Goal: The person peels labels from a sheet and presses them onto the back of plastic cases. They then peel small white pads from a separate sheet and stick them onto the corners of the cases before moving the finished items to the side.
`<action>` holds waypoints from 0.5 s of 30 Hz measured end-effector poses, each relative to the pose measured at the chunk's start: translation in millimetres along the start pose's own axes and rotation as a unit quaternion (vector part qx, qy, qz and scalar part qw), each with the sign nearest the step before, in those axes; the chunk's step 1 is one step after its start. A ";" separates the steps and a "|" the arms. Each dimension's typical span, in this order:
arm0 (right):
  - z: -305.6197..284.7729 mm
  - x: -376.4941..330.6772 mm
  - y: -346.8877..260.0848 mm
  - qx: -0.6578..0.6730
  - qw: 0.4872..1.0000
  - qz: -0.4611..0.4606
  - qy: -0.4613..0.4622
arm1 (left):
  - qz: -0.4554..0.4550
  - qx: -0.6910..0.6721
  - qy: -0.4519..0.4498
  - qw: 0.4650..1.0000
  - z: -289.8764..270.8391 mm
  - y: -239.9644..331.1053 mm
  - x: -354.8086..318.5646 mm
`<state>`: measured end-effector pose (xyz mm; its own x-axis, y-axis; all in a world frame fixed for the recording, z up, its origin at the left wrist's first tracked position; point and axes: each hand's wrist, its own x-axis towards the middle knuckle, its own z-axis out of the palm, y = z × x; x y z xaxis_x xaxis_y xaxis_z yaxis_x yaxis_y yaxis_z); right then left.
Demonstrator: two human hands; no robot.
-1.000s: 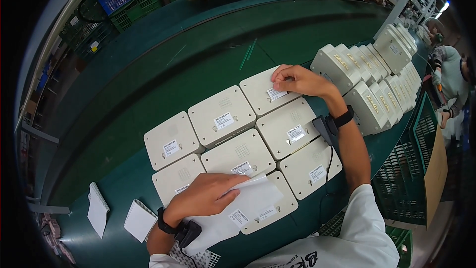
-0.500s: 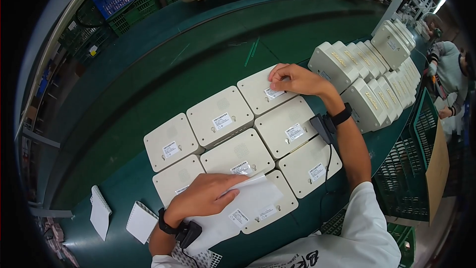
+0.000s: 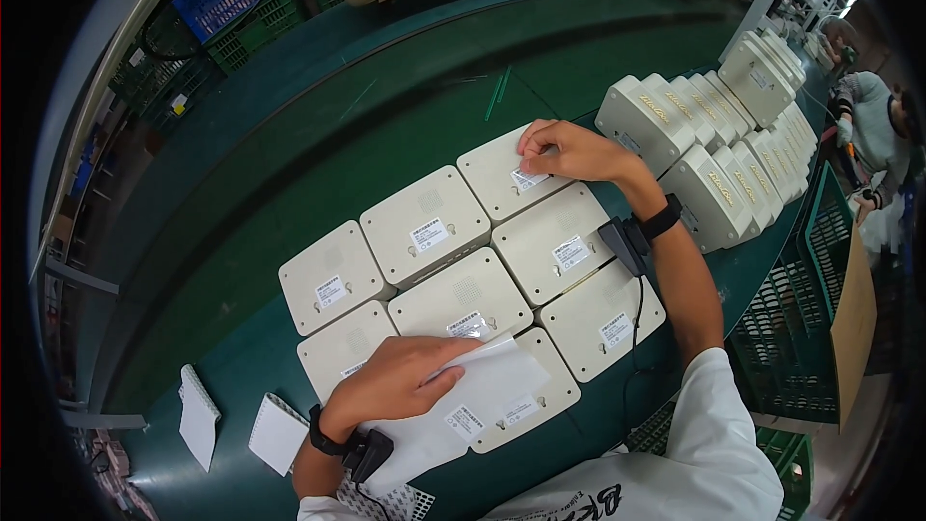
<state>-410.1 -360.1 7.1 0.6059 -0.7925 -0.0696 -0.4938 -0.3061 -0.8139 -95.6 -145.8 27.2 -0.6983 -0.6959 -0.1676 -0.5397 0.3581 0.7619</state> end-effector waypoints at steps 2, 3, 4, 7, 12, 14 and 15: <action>-0.2 0.4 1.4 -0.001 1.000 -0.003 -0.001 | 0.001 0.001 -0.002 1.000 -0.1 0.3 0.5; -0.3 -0.1 2.3 0.000 1.000 -0.002 0.000 | 0.002 -0.001 -0.002 1.000 0.1 0.3 0.7; -0.1 0.1 1.4 0.000 1.000 -0.002 -0.001 | 0.002 -0.002 -0.001 1.000 0.2 0.3 0.5; 0.4 0.0 -0.7 0.000 1.000 -0.002 -0.003 | 0.001 -0.002 -0.001 1.000 -0.3 0.6 0.2; 0.0 -0.8 -0.9 -0.004 1.000 -0.003 -0.003 | 0.006 0.000 0.000 1.000 0.1 -0.1 0.5; -0.1 -0.7 -0.6 -0.004 1.000 -0.004 -0.003 | 0.008 0.000 0.002 1.000 0.2 -0.3 0.6; 0.0 -0.6 -0.4 -0.004 1.000 -0.004 -0.003 | 0.007 0.001 0.000 1.000 0.1 -0.2 0.7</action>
<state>-410.3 -359.4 7.5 0.6134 -0.7870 -0.0661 -0.4941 -0.3171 -0.8095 -96.0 -146.3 26.9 -0.7055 -0.6913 -0.1561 -0.5308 0.3695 0.7627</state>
